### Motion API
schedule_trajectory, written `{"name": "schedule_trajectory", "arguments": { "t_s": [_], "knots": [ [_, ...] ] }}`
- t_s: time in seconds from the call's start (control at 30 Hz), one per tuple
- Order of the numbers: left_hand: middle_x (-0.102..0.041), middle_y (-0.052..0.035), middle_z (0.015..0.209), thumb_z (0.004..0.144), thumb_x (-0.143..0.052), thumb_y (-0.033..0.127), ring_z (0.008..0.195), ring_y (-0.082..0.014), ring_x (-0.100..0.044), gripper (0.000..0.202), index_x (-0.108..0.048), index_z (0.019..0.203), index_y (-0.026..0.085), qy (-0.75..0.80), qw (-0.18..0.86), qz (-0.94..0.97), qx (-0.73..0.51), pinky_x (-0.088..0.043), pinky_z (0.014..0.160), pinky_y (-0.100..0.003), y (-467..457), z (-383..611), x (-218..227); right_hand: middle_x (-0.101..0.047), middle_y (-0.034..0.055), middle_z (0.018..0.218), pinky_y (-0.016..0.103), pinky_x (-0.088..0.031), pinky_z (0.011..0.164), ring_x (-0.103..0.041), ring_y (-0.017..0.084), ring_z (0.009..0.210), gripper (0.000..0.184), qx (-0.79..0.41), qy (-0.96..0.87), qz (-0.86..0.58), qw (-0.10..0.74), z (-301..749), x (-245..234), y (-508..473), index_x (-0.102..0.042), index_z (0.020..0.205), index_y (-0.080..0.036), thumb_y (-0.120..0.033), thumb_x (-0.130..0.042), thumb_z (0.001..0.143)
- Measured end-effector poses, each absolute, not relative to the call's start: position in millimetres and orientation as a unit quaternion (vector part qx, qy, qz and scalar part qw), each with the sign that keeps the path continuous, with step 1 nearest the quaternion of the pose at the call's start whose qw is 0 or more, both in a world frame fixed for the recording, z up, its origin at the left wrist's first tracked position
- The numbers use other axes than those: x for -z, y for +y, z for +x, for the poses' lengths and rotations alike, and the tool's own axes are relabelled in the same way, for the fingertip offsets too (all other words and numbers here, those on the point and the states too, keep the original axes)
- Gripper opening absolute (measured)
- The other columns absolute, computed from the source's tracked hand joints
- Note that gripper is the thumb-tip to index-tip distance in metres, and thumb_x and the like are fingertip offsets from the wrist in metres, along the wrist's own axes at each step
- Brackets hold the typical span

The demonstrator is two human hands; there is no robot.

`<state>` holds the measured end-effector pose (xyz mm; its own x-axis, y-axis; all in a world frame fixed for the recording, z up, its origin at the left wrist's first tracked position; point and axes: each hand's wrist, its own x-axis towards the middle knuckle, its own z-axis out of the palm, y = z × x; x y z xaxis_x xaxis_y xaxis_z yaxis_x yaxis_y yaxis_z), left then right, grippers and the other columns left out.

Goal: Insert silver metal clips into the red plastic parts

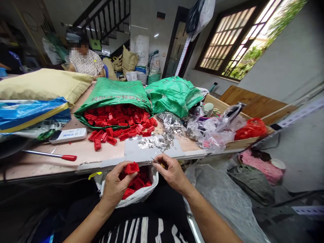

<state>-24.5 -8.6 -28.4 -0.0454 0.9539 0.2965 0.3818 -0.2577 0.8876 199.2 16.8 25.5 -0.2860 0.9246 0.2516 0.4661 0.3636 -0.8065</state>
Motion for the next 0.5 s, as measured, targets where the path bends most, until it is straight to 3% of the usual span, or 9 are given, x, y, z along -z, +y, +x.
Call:
{"name": "schedule_trajectory", "arguments": {
  "t_s": [0.2,0.5],
  "knots": [
    [-0.071,-0.0059,0.098,0.079,-0.067,0.026,0.091,-0.0193,-0.067,0.023,-0.065,0.101,0.020,0.485,0.203,0.678,-0.514,-0.054,0.082,-0.031,-11,-21,18,-0.062,-0.0018,0.073,0.021,-0.041,0.064,-0.054,0.011,0.065,0.005,-0.312,-0.762,-0.446,0.350,167,-28,8,-0.060,0.083,-0.018,-0.022,-0.057,0.085],
    [-0.071,-0.0056,0.100,0.080,-0.067,0.021,0.094,-0.0187,-0.067,0.025,-0.063,0.104,0.020,0.462,0.176,0.696,-0.521,-0.054,0.084,-0.031,-16,-18,18,-0.065,0.0001,0.078,0.022,-0.042,0.069,-0.057,0.012,0.070,0.007,-0.283,-0.780,-0.437,0.347,156,-17,7,-0.062,0.083,-0.018,-0.012,-0.059,0.081]
  ]
}}
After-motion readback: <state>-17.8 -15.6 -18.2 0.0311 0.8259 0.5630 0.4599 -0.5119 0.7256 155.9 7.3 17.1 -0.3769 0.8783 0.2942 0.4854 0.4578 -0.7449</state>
